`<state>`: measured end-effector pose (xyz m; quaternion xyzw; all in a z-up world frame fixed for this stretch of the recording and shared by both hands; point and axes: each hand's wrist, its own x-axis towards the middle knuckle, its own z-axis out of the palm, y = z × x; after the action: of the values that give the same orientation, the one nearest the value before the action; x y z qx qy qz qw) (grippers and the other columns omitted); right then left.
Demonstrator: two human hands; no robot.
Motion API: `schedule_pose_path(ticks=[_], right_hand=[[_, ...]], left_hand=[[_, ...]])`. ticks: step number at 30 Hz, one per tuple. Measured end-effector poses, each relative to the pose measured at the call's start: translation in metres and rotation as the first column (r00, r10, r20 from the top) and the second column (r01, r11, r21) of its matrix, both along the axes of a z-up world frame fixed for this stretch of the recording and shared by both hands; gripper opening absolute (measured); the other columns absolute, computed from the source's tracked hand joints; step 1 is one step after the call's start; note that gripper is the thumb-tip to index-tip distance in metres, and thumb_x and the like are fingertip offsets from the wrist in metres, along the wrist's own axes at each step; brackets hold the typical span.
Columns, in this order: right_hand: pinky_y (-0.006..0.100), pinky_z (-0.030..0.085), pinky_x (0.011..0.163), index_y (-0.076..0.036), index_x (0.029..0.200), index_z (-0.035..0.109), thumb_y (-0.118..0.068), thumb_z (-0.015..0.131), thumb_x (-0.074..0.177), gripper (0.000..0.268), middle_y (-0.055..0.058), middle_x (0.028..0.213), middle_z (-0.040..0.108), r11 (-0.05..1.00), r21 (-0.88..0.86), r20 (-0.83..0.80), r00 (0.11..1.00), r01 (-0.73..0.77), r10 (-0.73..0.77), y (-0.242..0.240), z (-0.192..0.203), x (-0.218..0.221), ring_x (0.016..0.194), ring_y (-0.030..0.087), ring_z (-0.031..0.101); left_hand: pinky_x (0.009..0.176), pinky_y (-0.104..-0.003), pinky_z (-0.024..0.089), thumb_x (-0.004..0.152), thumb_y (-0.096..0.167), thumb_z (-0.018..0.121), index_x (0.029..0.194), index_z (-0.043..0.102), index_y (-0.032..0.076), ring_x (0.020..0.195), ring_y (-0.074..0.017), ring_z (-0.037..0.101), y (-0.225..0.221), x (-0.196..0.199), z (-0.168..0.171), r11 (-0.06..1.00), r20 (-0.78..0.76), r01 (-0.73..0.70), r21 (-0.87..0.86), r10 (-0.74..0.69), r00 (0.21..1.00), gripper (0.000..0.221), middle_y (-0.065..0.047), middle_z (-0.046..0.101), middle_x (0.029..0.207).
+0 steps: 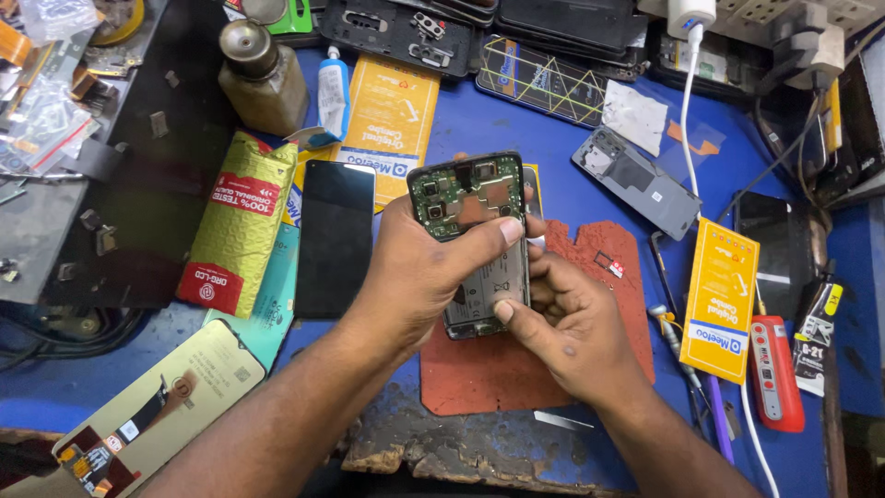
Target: The person disassembles and checks the internal components of a mobile phone. The person uses tweezers to manipulate small connectors and cables inside the device, removes and reinstalls internal shields, and holds a replacement screen assembly against the phone body.
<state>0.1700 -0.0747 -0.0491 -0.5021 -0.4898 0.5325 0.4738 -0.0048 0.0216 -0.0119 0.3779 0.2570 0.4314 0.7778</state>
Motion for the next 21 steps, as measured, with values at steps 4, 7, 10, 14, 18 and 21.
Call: schedule_pose_path(ticks=[4,7,10,14,18,21], right_hand=[[0.027,0.055,0.089,0.005,0.128,0.060,0.000,0.068,0.098,0.031,0.009,0.111,0.072,1.000,-0.003,-0.043,0.999,-0.008,0.008,0.000,-0.002,-0.001,0.102,0.011,0.068],[0.027,0.056,0.090,0.004,0.127,0.059,0.000,0.067,0.097,0.031,0.009,0.112,0.074,1.000,-0.003,-0.016,1.000,0.002,-0.002,0.000,-0.002,0.000,0.102,0.012,0.069],[0.028,0.056,0.090,0.004,0.126,0.059,0.001,0.067,0.097,0.031,0.009,0.112,0.073,1.000,0.000,-0.035,0.999,-0.001,0.001,0.002,-0.002,0.002,0.103,0.012,0.070],[0.029,0.057,0.092,0.004,0.127,0.059,-0.001,0.068,0.094,0.035,0.009,0.113,0.073,1.000,0.009,0.010,1.000,0.019,-0.019,0.005,0.004,0.008,0.104,0.013,0.070],[0.033,0.059,0.096,0.004,0.125,0.059,-0.005,0.067,0.098,0.030,0.011,0.114,0.072,0.981,0.112,0.075,0.983,0.156,-0.165,0.008,0.017,0.022,0.105,0.017,0.070],[0.034,0.057,0.103,0.005,0.128,0.060,-0.006,0.066,0.102,0.028,0.012,0.119,0.069,0.951,0.208,-0.013,0.972,0.231,-0.234,0.011,0.022,0.025,0.109,0.017,0.068]], left_hand=[[0.078,-0.035,0.066,0.090,0.001,0.069,0.115,0.069,-0.005,0.085,-0.0192,0.076,-0.004,0.003,0.001,0.998,-0.008,-0.052,-0.031,0.052,0.999,0.025,-0.015,0.077,0.099],[0.078,-0.035,0.066,0.091,0.001,0.069,0.115,0.069,-0.005,0.085,-0.0193,0.076,-0.005,0.005,-0.001,0.998,-0.020,-0.058,-0.025,0.057,0.998,0.025,-0.015,0.077,0.098],[0.083,-0.035,0.066,0.091,0.001,0.070,0.119,0.066,-0.004,0.091,-0.0190,0.076,-0.001,0.005,-0.004,0.999,-0.004,-0.023,0.024,0.023,1.000,0.029,-0.014,0.077,0.102],[0.095,-0.035,0.063,0.090,-0.001,0.069,0.131,0.064,-0.001,0.103,-0.0178,0.074,0.000,0.002,-0.008,0.980,-0.021,0.048,0.194,-0.045,0.999,0.041,-0.012,0.077,0.110],[0.102,-0.035,0.061,0.092,-0.002,0.065,0.139,0.058,-0.001,0.110,-0.0176,0.073,-0.006,0.004,-0.011,0.975,-0.073,0.081,0.206,-0.067,0.995,0.047,-0.010,0.075,0.116],[0.107,-0.034,0.057,0.093,-0.002,0.064,0.147,0.048,0.002,0.120,-0.0180,0.068,-0.012,0.008,-0.010,0.953,-0.092,0.081,0.292,-0.056,0.994,0.057,-0.011,0.068,0.128]])
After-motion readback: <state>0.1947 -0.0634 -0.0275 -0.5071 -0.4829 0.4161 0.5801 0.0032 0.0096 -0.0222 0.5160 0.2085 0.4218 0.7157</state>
